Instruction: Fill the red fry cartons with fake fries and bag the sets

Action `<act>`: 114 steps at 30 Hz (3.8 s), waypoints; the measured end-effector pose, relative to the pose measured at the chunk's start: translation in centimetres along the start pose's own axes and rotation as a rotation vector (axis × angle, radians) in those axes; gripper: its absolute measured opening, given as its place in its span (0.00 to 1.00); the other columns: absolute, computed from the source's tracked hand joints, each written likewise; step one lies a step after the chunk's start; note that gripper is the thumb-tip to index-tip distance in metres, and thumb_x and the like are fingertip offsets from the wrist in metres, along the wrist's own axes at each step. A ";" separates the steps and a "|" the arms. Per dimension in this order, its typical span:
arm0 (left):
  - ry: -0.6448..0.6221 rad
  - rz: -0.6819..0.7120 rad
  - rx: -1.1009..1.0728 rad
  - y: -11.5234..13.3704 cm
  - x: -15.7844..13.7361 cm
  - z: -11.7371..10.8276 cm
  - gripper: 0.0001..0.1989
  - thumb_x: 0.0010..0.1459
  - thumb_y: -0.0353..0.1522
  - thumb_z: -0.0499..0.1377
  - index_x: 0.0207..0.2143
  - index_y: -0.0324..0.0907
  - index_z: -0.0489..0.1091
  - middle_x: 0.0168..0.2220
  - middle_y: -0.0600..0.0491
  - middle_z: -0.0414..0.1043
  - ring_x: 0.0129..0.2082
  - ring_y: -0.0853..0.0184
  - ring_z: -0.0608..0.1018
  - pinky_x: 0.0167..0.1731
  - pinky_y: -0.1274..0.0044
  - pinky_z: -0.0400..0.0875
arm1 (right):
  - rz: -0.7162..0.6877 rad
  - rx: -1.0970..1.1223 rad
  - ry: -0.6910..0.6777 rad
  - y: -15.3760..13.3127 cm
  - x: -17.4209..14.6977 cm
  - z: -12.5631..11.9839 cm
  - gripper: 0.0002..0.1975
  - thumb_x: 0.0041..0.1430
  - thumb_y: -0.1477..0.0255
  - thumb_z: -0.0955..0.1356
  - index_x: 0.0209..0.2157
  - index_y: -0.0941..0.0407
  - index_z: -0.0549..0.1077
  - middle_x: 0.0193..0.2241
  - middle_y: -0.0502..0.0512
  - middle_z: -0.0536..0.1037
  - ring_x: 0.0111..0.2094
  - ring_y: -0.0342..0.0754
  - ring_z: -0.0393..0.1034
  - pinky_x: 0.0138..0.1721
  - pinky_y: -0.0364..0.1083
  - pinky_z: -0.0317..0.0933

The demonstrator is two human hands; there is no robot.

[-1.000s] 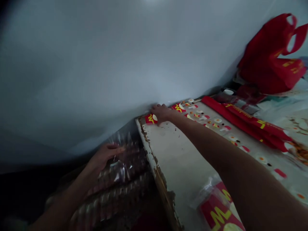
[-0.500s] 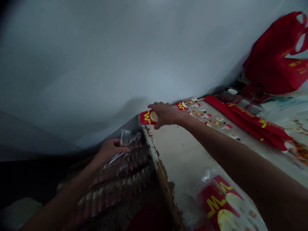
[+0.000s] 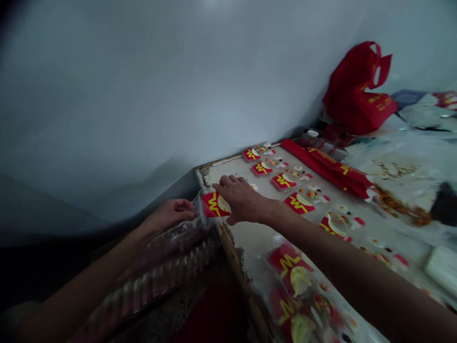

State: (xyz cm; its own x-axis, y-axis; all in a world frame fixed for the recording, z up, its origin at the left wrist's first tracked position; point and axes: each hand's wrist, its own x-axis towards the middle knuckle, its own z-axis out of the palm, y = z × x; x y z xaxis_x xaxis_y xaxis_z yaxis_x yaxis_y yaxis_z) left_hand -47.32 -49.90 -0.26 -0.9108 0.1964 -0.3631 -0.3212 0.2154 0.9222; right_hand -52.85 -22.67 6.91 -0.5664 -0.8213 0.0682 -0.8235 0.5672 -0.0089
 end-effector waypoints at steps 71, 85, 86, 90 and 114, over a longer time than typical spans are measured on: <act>-0.265 0.871 0.504 12.8 -3.5 22.4 0.32 0.48 0.46 0.71 0.53 0.41 0.72 0.46 0.48 0.78 0.45 0.60 0.78 0.47 0.72 0.70 | 0.900 1.807 0.764 -6.1 -27.5 -0.4 0.15 0.42 0.67 0.80 0.28 0.58 0.76 0.22 0.49 0.78 0.17 0.36 0.66 0.18 0.36 0.58; -0.745 1.099 1.451 7.5 0.2 28.2 0.57 0.44 0.48 0.69 0.71 0.51 0.44 0.66 0.41 0.56 0.65 0.46 0.61 0.64 0.48 0.43 | 1.456 1.357 0.726 -12.7 -37.3 4.1 0.17 0.49 0.59 0.77 0.30 0.59 0.77 0.28 0.58 0.82 0.15 0.40 0.69 0.12 0.37 0.53; -0.766 1.102 1.464 7.6 0.4 28.5 0.56 0.44 0.47 0.69 0.71 0.49 0.44 0.66 0.40 0.55 0.64 0.46 0.61 0.64 0.51 0.46 | 1.482 1.241 0.754 -12.9 -38.6 3.7 0.19 0.50 0.57 0.76 0.31 0.59 0.77 0.29 0.58 0.82 0.15 0.39 0.69 0.12 0.37 0.53; -0.873 1.149 1.489 8.1 0.8 30.0 0.57 0.43 0.44 0.68 0.70 0.44 0.42 0.65 0.39 0.57 0.62 0.47 0.63 0.62 0.60 0.55 | 1.541 1.132 0.816 -14.9 -44.2 2.1 0.24 0.49 0.52 0.76 0.33 0.59 0.77 0.29 0.58 0.82 0.16 0.38 0.66 0.14 0.37 0.51; -0.965 1.220 1.311 6.3 -6.5 29.0 0.53 0.48 0.44 0.67 0.71 0.49 0.45 0.62 0.41 0.62 0.61 0.46 0.65 0.64 0.55 0.53 | 1.317 0.918 0.611 -13.3 -41.2 0.3 0.26 0.60 0.47 0.66 0.42 0.55 0.77 0.37 0.59 0.81 0.38 0.53 0.76 0.39 0.49 0.69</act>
State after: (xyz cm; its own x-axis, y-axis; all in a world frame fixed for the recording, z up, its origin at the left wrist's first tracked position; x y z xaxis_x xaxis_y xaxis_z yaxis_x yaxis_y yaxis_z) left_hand -35.87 -22.09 4.03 0.0845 0.9914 -0.0999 0.9732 -0.0606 0.2217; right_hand -18.60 3.59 3.91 -0.9105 0.3976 -0.1138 0.2806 0.3919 -0.8762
